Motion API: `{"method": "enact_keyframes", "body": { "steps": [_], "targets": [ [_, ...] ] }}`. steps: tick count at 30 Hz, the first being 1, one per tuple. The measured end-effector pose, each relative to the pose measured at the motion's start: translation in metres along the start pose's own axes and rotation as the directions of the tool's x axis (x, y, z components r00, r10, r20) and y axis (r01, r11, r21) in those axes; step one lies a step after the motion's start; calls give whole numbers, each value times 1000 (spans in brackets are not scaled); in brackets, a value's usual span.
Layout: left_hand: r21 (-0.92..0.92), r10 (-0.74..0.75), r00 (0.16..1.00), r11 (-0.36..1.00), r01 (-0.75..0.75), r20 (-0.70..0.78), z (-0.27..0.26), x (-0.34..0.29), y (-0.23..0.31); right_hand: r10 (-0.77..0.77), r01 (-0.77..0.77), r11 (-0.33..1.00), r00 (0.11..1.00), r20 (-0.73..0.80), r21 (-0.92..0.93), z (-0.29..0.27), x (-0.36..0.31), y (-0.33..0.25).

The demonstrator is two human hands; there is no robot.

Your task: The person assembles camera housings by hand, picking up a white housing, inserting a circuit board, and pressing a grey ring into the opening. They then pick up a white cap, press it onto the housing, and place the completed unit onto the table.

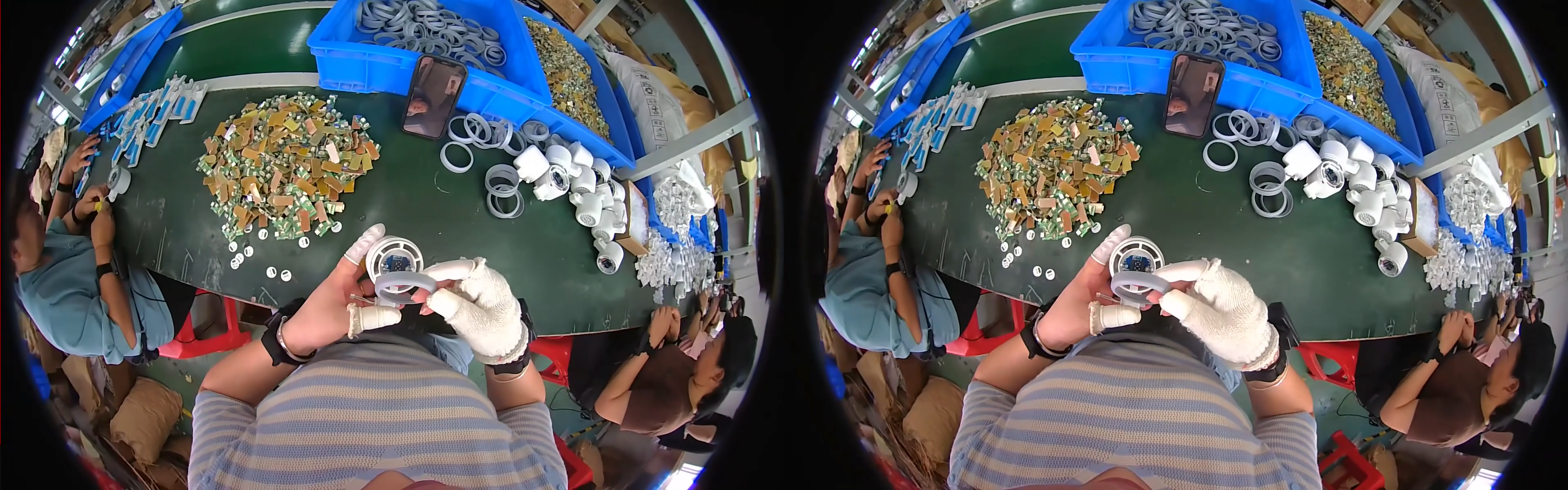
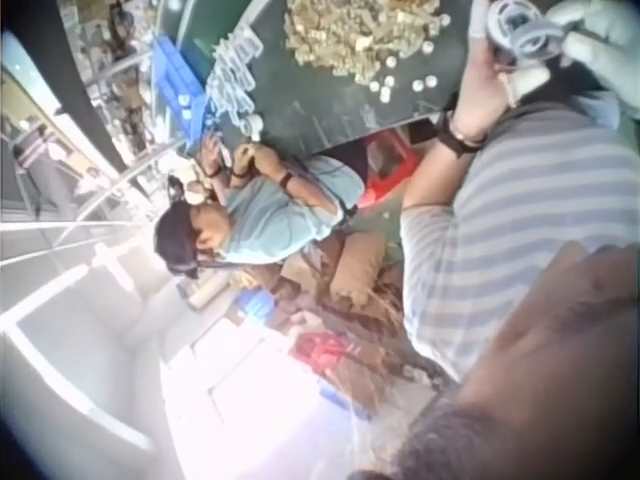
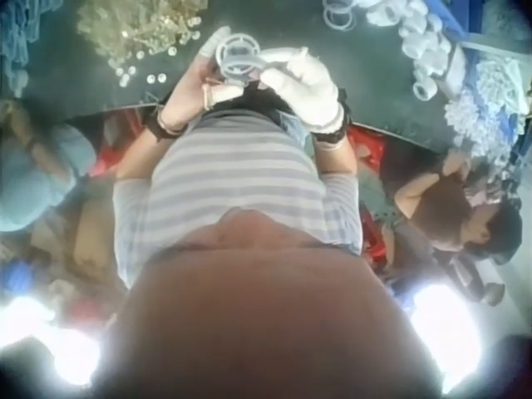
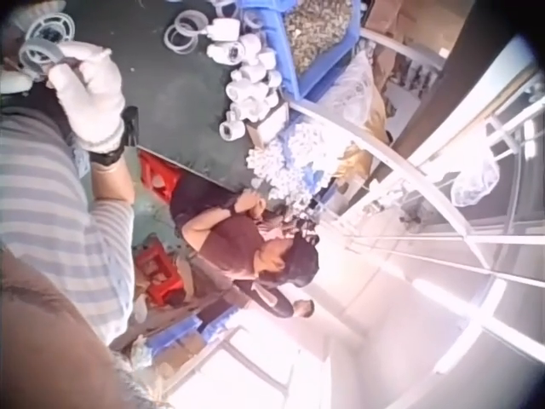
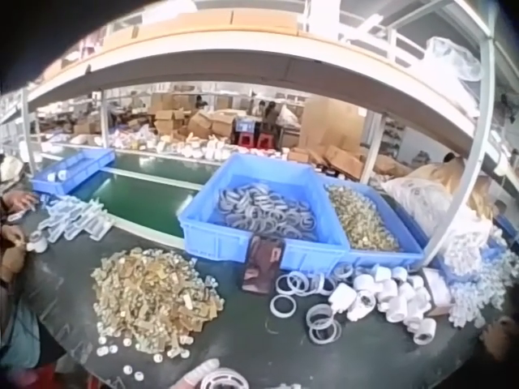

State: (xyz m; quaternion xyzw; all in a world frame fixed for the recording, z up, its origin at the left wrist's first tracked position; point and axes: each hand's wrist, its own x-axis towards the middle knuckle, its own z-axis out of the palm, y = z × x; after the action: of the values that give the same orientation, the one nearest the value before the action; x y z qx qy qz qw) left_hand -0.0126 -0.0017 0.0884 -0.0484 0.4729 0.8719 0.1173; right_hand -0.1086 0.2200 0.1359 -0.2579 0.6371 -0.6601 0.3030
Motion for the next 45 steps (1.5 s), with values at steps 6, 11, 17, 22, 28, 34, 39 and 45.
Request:
{"method": "enact_keyframes", "body": {
  "steps": [6,11,17,22,28,34,39,45],
  "targets": [
    [32,44,999,999,-43,-21,1,-2,-6,32,-27,994,998,-52,106,7,-3,3],
    [22,54,998,998,-53,-26,2,-3,-10,27,-27,1000,999,-25,17,7,-2,1],
    [25,88,996,996,-88,-22,3,-2,-11,80,-78,996,996,-42,43,11,-1,1],
    [-24,141,990,990,-141,-19,0,0,-16,83,-79,994,995,-50,73,14,-4,3],
    [186,202,979,962,-200,8,4,-2,-15,-293,183,878,937,-193,-442,13,7,15],
    [461,220,960,843,-277,174,3,-1,-22,-382,250,679,923,-42,-690,29,14,13],
    [541,301,923,748,-385,241,8,-4,-14,-491,327,581,871,0,-746,29,17,18],
    [997,541,841,56,-50,12,-37,-7,23,62,-194,836,963,-263,-513,-35,23,27]
  ]
}}
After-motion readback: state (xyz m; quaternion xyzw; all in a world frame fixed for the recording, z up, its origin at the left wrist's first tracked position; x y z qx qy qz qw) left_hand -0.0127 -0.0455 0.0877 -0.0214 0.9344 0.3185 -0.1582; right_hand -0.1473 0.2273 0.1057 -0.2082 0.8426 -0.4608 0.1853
